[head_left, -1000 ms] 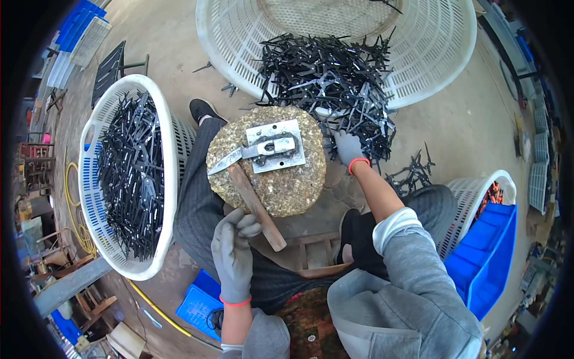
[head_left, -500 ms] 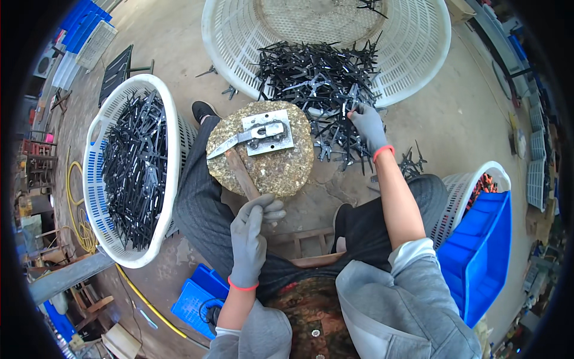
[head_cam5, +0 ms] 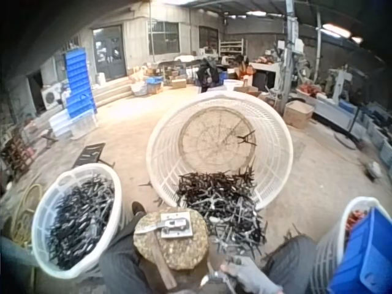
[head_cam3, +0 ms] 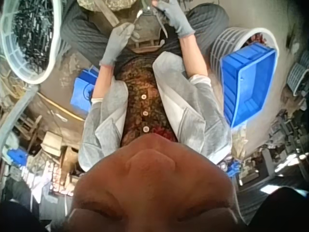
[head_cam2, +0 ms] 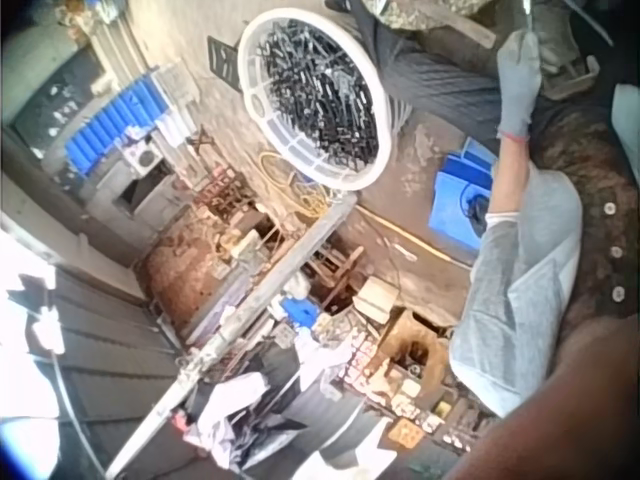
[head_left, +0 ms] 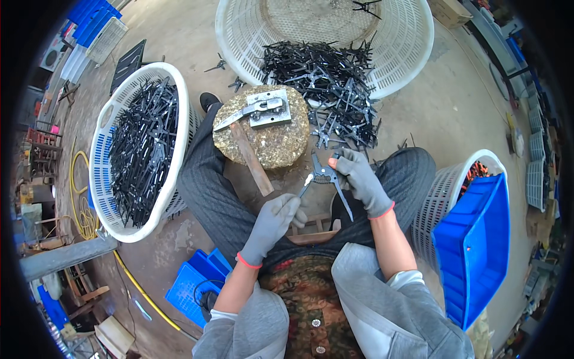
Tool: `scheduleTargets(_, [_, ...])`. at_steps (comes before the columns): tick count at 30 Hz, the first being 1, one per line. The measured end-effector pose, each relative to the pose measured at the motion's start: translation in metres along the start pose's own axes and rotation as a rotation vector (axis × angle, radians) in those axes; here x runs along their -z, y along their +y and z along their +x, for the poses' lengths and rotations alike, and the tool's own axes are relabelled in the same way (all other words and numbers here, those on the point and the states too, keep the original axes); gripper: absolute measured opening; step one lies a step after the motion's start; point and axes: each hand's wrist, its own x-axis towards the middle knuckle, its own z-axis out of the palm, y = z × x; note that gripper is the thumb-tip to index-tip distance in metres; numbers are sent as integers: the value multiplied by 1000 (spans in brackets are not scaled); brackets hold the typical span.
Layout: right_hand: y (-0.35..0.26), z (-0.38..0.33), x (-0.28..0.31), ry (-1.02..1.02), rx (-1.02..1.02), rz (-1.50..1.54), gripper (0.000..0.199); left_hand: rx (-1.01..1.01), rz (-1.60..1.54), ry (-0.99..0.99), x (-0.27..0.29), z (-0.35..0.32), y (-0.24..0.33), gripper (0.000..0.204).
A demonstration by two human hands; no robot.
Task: Wear protective gloves and use pliers to trim or assemble bundles of black metal wire components on a wooden jig fixture.
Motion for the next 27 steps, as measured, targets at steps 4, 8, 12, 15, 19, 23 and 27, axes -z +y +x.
scheduleTargets(4, [43, -12, -16, -1, 265, 17, 29, -23, -144, -23, -4, -10, -15, 37])
scheduleTargets(8, [41, -45, -22, -144, 9, 84, 32, -38, -75, 14, -1, -15, -22, 31])
scheduleTargets(12, [33, -59, -25, -182, -155, -151, 31, -86, 70, 131, -10, -6, -29, 26])
scheduleTargets(15, [38, -62, -29, -218, -226, -173, 30, -133, 268, 66, -9, -3, -22, 21])
scheduleTargets(19, [29, -62, -28, -296, -217, -210, 30, 69, 113, -64, 1, -7, -8, 22])
scheduleTargets(23, [33, -55, -18, -485, -270, -147, 31, 63, 10, -178, 12, -11, -11, 28])
scheduleTargets(27, [35, -50, -14, -581, -209, 5, 38, 41, -35, -147, 12, -10, -13, 37])
